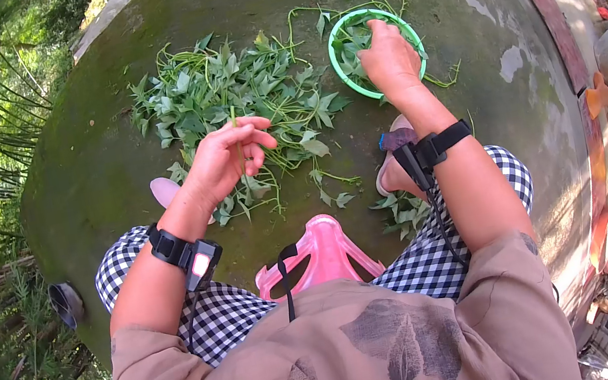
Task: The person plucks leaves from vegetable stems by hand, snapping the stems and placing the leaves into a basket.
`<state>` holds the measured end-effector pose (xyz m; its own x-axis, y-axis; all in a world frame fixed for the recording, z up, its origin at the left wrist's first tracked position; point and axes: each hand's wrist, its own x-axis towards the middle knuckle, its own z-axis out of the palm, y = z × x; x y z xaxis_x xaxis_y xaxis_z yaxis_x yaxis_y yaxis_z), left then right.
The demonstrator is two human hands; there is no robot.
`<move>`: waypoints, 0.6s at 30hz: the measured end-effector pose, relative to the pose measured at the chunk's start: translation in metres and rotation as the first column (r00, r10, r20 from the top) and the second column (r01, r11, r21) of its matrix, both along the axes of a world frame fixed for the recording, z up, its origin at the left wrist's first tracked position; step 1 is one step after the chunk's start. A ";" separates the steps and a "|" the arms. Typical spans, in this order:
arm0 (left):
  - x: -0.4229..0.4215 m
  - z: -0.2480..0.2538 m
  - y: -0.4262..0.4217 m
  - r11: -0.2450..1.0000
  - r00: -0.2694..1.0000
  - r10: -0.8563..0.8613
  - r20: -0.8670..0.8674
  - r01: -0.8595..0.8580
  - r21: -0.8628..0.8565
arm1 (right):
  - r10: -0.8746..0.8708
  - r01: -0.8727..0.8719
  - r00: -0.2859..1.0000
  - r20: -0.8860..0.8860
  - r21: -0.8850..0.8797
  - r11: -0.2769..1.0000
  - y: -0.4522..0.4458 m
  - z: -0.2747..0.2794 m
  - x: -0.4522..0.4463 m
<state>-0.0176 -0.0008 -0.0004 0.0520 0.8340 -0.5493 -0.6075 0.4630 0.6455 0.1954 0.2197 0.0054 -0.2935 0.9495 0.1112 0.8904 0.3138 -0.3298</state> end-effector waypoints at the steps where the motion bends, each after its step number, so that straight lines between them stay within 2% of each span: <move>1: 0.002 0.003 0.000 0.999 0.999 -0.033 -0.001 0.033 0.017 | 0.102 -0.115 0.990 -0.097 -0.139 0.984 -0.004 0.003 -0.005; 3: 0.006 -0.001 0.002 0.994 0.994 -0.105 -0.031 0.105 0.012 | 0.246 -0.354 0.919 -0.310 -0.367 0.860 -0.023 0.010 -0.014; 4: 0.009 0.001 0.003 0.990 0.990 -0.141 -0.029 0.142 0.017 | 0.246 -0.418 0.882 -0.403 -0.426 0.802 -0.039 0.015 -0.021; 5: 0.012 0.004 0.005 0.984 0.984 -0.175 -0.029 0.176 0.024 | 0.238 -0.487 0.837 -0.493 -0.472 0.735 -0.057 0.019 -0.028; 7: 0.018 0.011 0.007 0.971 0.972 -0.232 -0.024 0.233 0.048 | 0.214 -0.533 0.779 -0.590 -0.443 0.721 -0.089 0.017 -0.035; 10: 0.027 0.019 0.009 0.943 0.951 -0.310 -0.012 0.309 0.122 | -0.076 -0.556 0.721 -0.688 -0.641 0.529 -0.120 0.043 -0.036; 13: 0.036 0.031 0.008 0.935 0.945 -0.325 -0.044 0.329 0.133 | -0.238 -0.498 0.646 -0.725 -0.637 0.589 -0.131 0.049 -0.033; 14: 0.037 0.035 0.009 0.940 0.948 -0.310 -0.066 0.316 0.127 | -0.284 -0.517 0.608 -0.741 -0.641 0.567 -0.124 0.054 -0.033; 15: 0.037 0.039 0.010 0.960 0.965 -0.256 -0.054 0.261 0.104 | -0.230 -0.503 0.598 -0.768 -0.583 0.638 -0.117 0.061 -0.037; 17: 0.035 0.044 0.010 0.987 0.988 -0.153 -0.036 0.155 0.047 | -0.207 -0.507 0.558 -0.804 -0.527 0.682 -0.094 0.065 -0.042; 18: 0.035 0.041 0.010 0.997 0.997 -0.068 -0.047 0.070 0.039 | -0.254 -0.502 0.543 -0.801 -0.551 0.666 -0.084 0.068 -0.044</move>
